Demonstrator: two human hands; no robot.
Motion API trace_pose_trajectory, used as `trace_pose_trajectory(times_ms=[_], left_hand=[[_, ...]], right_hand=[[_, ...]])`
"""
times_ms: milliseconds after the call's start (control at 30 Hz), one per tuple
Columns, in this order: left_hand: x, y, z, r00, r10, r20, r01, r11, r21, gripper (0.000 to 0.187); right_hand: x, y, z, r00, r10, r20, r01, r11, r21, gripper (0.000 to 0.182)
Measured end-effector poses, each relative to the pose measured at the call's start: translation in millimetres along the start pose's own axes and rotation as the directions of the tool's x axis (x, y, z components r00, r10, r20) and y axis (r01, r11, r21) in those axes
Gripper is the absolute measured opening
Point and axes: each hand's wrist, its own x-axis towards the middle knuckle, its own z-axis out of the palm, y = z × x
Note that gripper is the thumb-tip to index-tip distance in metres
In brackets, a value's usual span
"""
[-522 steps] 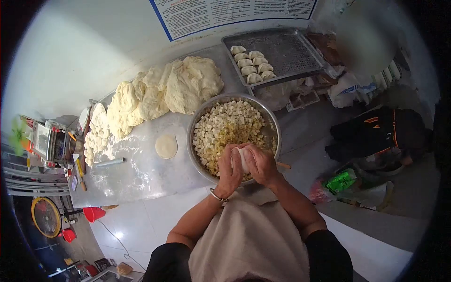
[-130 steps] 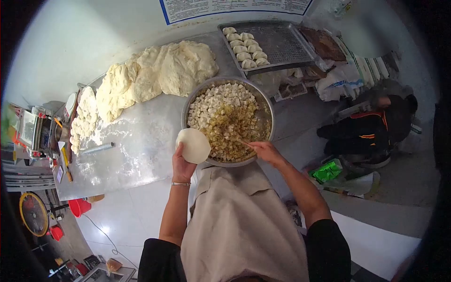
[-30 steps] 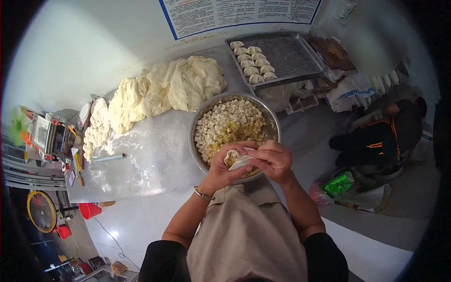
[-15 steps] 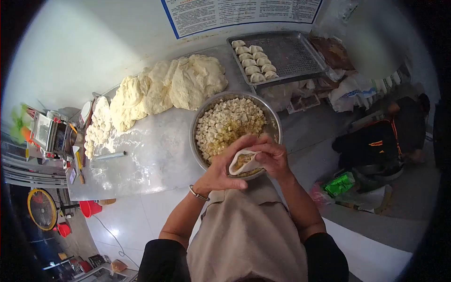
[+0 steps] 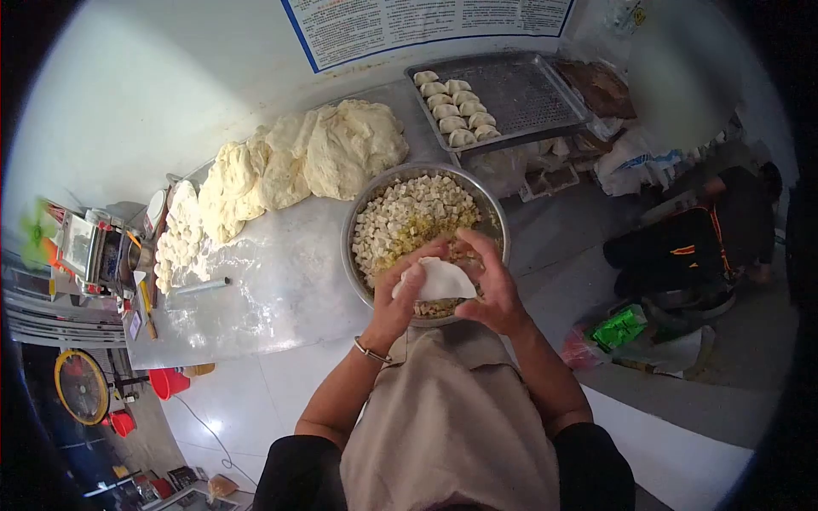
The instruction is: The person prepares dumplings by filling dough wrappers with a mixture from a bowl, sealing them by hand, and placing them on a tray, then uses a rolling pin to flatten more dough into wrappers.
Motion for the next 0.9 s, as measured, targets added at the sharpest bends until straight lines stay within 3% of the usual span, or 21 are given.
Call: trace_pose_trajectory(times_ms=[67,133,267,333,433,567,633,767,900], left_hand=[[2.9,-3.2,3.3,1.000,-0.008,0.021,0.013,0.966,-0.259,0.050],[4.4,-9.6,4.3,0.999,-0.012,0.051,0.036,0.875,-0.483,0.053],[4.5,-10.1,8.3,0.997,0.072,0.020,-0.066,0.975,-0.213,0.047],[3.8,-3.5,12.6,0.999,0.034,0.000,-0.034,0.999,-0.038,0.045],[3.0,-5.4,14.9,0.994,0.097,-0.039,-0.088,0.977,0.192,0.033],[2.7,-6.6,26.2,0.970,0.203,-0.132,-0.114,0.862,0.494,0.028],[4.5,-14.1,26.1,0.959,0.243,-0.146,-0.105,0.782,0.615,0.026],[11.3,-25.0,25.5,0.953,0.278,-0.120,-0.135,0.744,0.654,0.025],[20.7,-38.1,21.1,0.964,0.237,-0.118,-0.104,0.750,0.653,0.026]], right_hand=[[-2.4,1.7,2.9,0.994,0.037,0.098,-0.035,0.999,-0.022,0.070],[-5.0,3.6,6.0,0.987,0.131,0.089,-0.124,0.989,-0.082,0.062],[-1.8,-11.5,2.4,0.929,0.357,0.095,-0.336,0.923,-0.186,0.050],[2.5,-11.7,1.9,0.964,0.250,0.095,-0.221,0.944,-0.245,0.043],[5.8,-1.5,3.8,0.991,0.118,0.063,-0.084,0.916,-0.393,0.033],[7.6,12.5,12.1,1.000,-0.011,0.016,0.018,0.816,-0.578,0.022],[4.7,22.1,10.3,1.000,0.004,0.030,0.016,0.780,-0.625,0.017],[5.3,37.3,2.3,0.997,-0.014,0.070,0.058,0.735,-0.676,0.012],[16.8,48.2,-5.1,0.987,-0.128,0.100,0.162,0.718,-0.677,0.016]])
